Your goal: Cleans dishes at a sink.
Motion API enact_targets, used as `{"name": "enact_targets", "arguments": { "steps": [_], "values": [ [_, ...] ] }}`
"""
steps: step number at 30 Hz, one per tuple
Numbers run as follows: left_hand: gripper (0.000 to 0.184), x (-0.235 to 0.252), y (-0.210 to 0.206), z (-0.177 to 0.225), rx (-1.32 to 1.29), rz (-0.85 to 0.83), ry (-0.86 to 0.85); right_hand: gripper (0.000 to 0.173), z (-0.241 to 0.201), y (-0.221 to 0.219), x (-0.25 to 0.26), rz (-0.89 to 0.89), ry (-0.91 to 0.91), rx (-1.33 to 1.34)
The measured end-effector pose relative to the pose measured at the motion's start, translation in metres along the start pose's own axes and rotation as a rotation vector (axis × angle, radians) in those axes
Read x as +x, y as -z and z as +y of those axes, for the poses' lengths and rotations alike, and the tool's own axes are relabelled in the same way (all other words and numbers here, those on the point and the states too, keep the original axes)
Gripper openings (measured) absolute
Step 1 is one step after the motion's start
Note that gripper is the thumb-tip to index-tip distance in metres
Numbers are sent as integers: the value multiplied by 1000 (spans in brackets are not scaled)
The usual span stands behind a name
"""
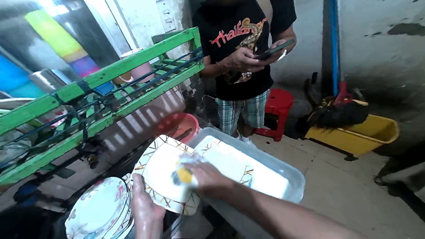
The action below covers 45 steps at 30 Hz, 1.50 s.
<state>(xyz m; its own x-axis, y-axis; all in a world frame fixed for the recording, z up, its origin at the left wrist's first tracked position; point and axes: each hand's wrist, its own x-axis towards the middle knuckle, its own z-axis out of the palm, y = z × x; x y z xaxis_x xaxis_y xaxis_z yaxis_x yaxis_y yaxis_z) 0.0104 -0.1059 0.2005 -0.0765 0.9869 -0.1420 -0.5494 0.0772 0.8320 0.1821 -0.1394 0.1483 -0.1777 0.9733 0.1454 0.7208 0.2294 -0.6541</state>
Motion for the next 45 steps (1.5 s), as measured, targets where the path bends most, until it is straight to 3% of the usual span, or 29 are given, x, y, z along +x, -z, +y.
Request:
{"name": "enact_targets", "arguments": {
  "steps": [2,4,6,9,13,15,17,19,21,24,25,28,29,31,33,35,37,39,41,43,45],
  "values": [
    [42,4,-3,-8,99,89,7,54,-51,0,-20,1,53,42],
    [45,8,-2,-6,123,109,8,54,-81,34,-28,-227,-69,-29],
    [49,10,1,3,44,73,36,48,-13,16,-25,-33,115,-56],
    [49,-8,-4,4,18,-53,107,46,38,38,-7,56,-24,-219],
    [48,-41,-28,-22,27,-175,209,56,7,42,15,150,-78,-146],
    [49,-36,-32,-25,48,-162,159,72,-30,34,10,-16,-47,-22],
    [46,-19,-25,-11,131,-40,62,80,-47,12,-13,54,132,-41],
    [37,-1,-14,7,163,78,69,73,-45,8,-30,106,298,-149],
    [35,4,-11,19,139,95,137,61,-51,36,-33,-99,267,-141],
    [39,3,-11,29,141,-86,120,49,-59,93,-25,-235,140,74],
    [45,5,-5,30,216,-198,29,47,-59,110,-24,-208,94,172],
    [89,23,20,35,578,-485,-217,44,-32,141,-23,-63,-23,450],
    [81,21,22,36,600,-501,-205,46,-17,144,-21,-23,-68,541],
    [36,4,12,39,523,-452,-67,50,9,146,-12,95,-225,650],
    [19,-13,-1,34,330,-442,81,44,23,140,-1,307,-434,643],
    [21,-28,-19,25,245,-388,157,40,18,124,5,536,-510,540],
    [25,-37,-31,15,213,-365,188,38,-6,95,-1,616,-246,338],
    [29,-43,-36,4,214,-376,184,44,-42,71,-6,463,115,146],
    [29,-49,-33,-4,215,-347,143,48,-59,65,0,348,265,-9],
    [37,-56,-29,-5,261,-347,97,51,-40,76,12,374,133,64],
    [44,-60,-19,-6,278,-369,62,55,-13,101,25,476,-218,357]
  ]
}}
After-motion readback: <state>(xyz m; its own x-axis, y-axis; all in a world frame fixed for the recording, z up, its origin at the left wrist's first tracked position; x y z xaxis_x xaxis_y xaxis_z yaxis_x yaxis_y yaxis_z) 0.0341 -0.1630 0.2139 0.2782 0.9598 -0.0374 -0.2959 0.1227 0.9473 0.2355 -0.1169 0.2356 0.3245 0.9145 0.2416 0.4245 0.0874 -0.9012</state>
